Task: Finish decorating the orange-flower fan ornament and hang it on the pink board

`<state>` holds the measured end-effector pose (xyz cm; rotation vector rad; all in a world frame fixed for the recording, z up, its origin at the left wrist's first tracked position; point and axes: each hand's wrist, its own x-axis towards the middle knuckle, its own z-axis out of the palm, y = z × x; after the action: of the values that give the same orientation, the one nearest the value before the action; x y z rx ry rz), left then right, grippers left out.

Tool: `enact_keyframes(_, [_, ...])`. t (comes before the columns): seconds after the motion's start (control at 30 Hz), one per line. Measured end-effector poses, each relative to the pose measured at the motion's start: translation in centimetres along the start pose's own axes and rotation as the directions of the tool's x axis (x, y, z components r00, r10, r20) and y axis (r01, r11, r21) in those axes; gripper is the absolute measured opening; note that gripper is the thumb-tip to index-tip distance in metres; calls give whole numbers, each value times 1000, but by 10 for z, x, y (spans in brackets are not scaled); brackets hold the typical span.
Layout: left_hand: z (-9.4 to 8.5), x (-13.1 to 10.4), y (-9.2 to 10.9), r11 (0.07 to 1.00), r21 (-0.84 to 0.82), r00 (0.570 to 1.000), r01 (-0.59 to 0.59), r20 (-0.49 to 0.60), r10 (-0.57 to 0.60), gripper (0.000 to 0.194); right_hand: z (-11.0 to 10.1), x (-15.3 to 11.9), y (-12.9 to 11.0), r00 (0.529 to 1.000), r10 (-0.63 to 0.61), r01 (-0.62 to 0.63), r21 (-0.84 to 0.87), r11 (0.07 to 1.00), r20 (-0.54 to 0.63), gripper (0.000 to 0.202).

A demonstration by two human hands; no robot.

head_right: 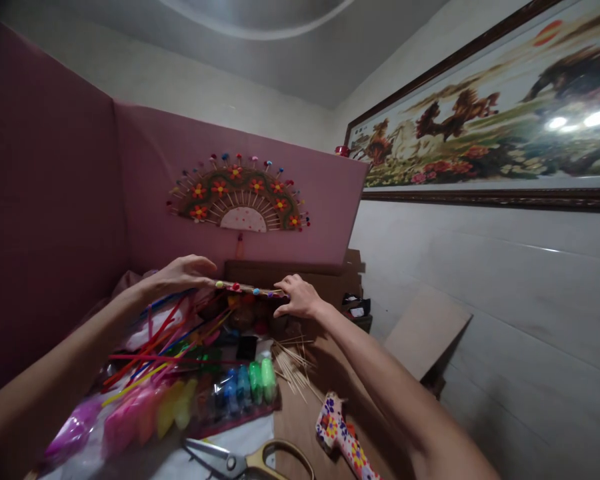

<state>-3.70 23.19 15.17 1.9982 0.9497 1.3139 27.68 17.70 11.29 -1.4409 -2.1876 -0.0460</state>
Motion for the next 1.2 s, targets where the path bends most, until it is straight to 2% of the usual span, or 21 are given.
enact_keyframes(0.03, [-3, -3, -2, 983, 170, 997, -71, 33, 66, 36, 8, -1, 3, 1000, -1, 1, -33, 999, -11, 70])
enact_keyframes(0.07, [-5, -6, -4, 929, 346, 990, -135, 77, 115, 35, 16, -1, 5, 1000, 0, -2, -64, 998, -28, 68])
enact_keyframes(0.13, [-6, -11, -7, 728, 642, 971, -239, 180, 159, 28, 32, 2, 6, 997, 3, -11, -110, 994, -74, 56])
enact_keyframes(0.2, [-6, -14, -10, 538, 792, 957, -288, 248, 147, 25, 43, 8, 5, 992, 7, -25, -142, 990, -124, 39])
enact_keyframes(0.23, [-5, -14, -12, 483, 825, 956, -295, 258, 143, 26, 47, 11, 4, 989, 9, -32, -155, 987, -144, 29])
enact_keyframes(0.3, [-4, -14, -14, 440, 850, 957, -289, 253, 140, 28, 50, 17, 2, 984, 14, -46, -178, 983, -178, 17])
enact_keyframes(0.57, [-3, 7, -6, 429, 890, 978, -151, 71, 195, 31, 33, 44, -1, 951, 45, -125, -247, 961, -306, 28])
enact_keyframes(0.8, [2, 33, 14, 470, 875, 976, -115, 10, 219, 28, -5, 57, 6, 914, 102, -214, -253, 944, -392, 24])
enact_keyframes(1.03, [38, 61, 35, 525, 841, 977, -130, 19, 212, 28, -48, 43, 35, 892, 174, -303, -263, 916, -418, 19])
enact_keyframes(1.2, [69, 73, 37, 573, 803, 979, -162, 56, 198, 27, -61, 30, 61, 881, 252, -378, -275, 884, -401, 16])
